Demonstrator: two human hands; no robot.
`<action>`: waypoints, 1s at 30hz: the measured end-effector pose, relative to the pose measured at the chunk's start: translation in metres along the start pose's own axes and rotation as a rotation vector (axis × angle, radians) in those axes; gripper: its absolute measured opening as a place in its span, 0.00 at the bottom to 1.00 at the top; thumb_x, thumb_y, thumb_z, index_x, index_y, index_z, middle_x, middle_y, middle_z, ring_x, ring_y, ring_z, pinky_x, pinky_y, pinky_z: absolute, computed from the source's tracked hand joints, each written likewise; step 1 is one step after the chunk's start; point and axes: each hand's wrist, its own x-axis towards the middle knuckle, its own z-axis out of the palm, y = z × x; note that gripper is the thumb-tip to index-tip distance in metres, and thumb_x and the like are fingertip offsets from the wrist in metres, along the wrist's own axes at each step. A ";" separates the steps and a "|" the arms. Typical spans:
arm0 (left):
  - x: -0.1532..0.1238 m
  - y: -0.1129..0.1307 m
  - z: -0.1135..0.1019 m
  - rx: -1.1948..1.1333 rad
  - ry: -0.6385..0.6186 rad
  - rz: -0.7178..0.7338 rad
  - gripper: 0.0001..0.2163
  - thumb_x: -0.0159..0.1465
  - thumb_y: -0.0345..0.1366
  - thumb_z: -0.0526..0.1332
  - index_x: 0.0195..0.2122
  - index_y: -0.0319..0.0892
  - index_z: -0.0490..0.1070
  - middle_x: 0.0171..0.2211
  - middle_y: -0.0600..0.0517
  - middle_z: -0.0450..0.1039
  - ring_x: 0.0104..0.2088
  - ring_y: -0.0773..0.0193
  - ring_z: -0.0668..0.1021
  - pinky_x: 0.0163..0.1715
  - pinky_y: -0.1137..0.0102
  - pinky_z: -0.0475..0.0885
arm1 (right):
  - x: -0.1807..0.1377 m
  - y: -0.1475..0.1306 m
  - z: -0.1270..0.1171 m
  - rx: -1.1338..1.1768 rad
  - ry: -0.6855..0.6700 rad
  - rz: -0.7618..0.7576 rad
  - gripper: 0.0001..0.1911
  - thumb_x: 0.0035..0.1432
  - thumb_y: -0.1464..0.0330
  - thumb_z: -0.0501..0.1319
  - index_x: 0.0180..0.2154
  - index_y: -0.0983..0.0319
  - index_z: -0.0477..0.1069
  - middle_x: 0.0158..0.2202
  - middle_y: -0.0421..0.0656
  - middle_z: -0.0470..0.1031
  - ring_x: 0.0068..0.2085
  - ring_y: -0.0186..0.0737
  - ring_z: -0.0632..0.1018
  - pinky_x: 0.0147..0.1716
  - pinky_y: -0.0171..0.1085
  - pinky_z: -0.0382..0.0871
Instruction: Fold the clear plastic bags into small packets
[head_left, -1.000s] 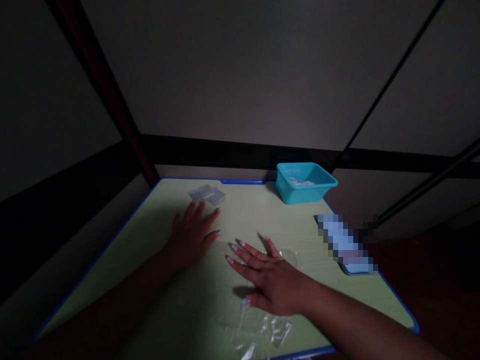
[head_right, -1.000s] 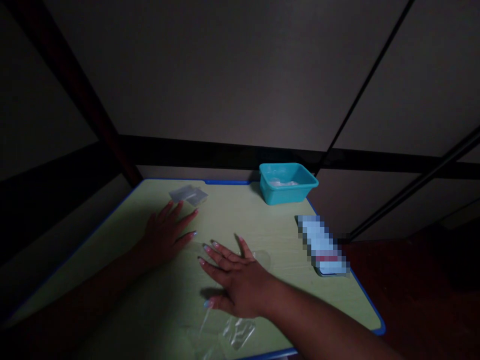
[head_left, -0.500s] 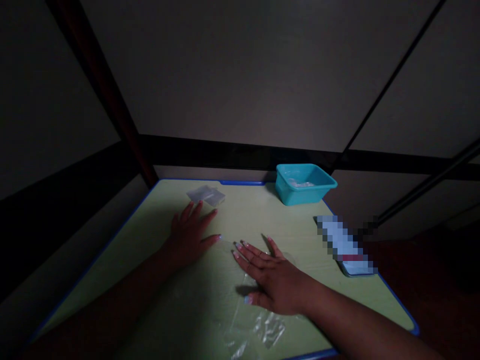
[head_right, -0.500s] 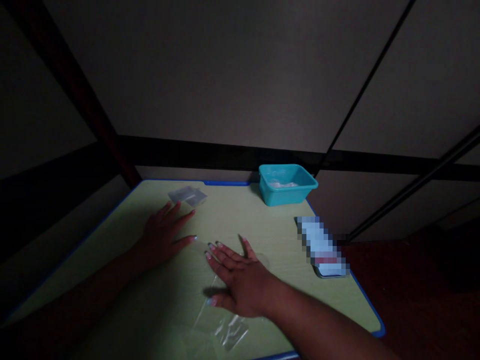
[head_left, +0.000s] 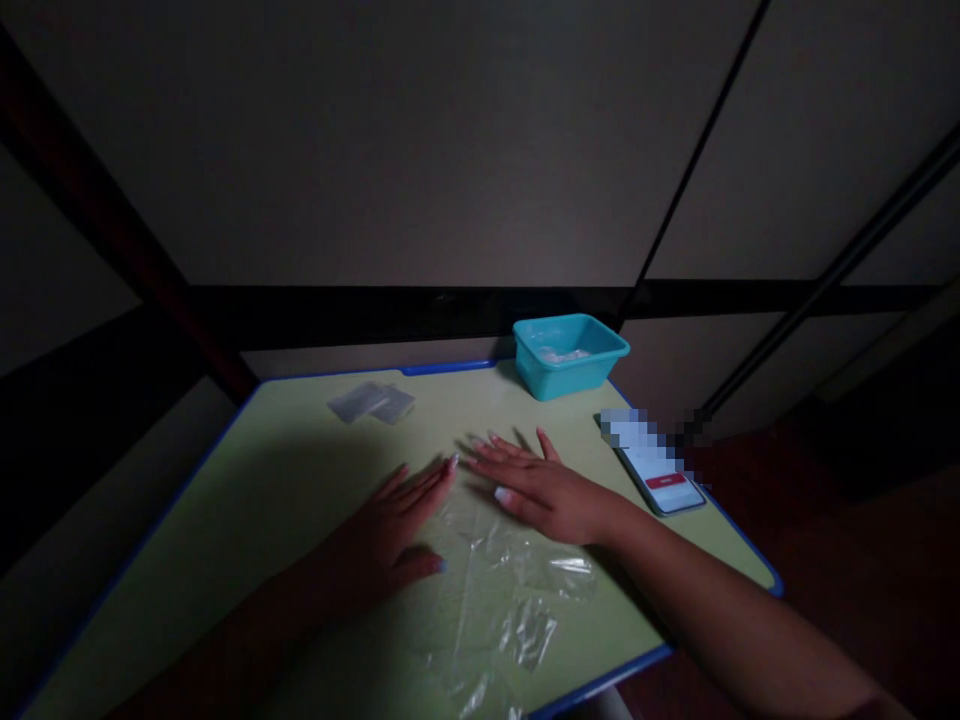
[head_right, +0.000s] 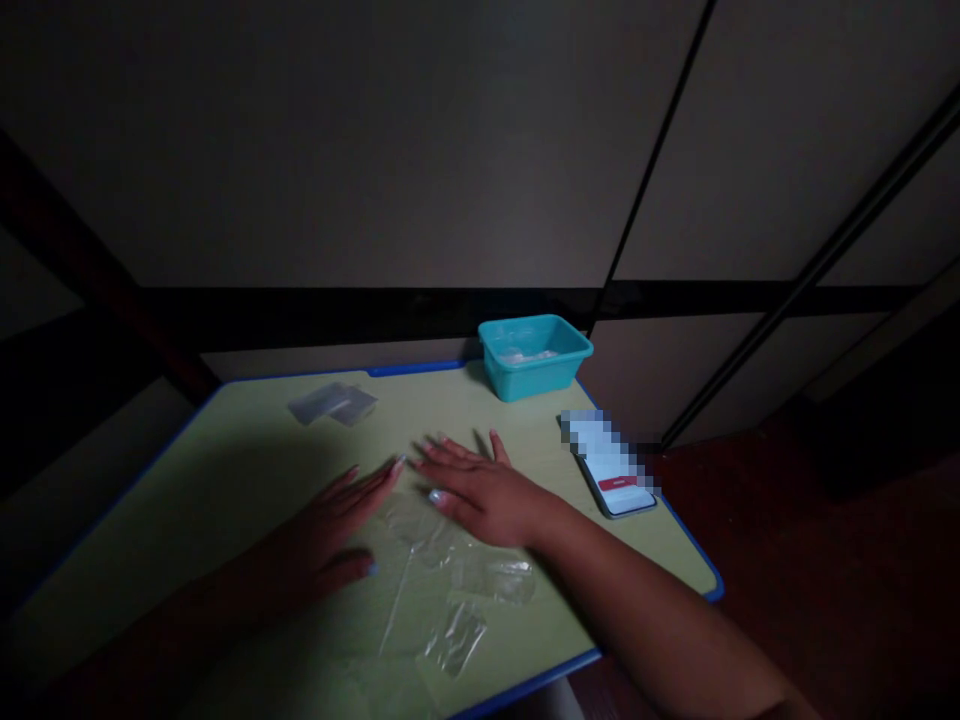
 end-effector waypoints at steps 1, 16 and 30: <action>0.000 -0.001 -0.001 -0.001 -0.020 -0.004 0.39 0.65 0.52 0.52 0.67 0.47 0.25 0.69 0.44 0.37 0.67 0.51 0.50 0.63 0.50 0.45 | 0.000 0.002 -0.001 -0.031 0.023 0.048 0.28 0.68 0.57 0.41 0.67 0.52 0.40 0.69 0.42 0.39 0.68 0.46 0.42 0.59 0.63 0.21; -0.002 0.002 0.004 0.150 -0.049 -0.116 0.31 0.66 0.52 0.49 0.67 0.49 0.41 0.67 0.48 0.44 0.66 0.51 0.54 0.60 0.50 0.54 | 0.016 0.024 0.008 -0.224 0.014 0.332 0.34 0.65 0.49 0.42 0.67 0.51 0.35 0.69 0.46 0.26 0.68 0.51 0.32 0.56 0.69 0.23; -0.002 -0.024 0.033 0.225 0.177 -0.082 0.31 0.63 0.52 0.53 0.66 0.49 0.51 0.64 0.46 0.55 0.61 0.45 0.64 0.58 0.48 0.58 | 0.006 -0.031 0.020 -0.162 -0.068 -0.055 0.37 0.66 0.50 0.44 0.67 0.58 0.32 0.69 0.44 0.37 0.68 0.41 0.42 0.62 0.62 0.26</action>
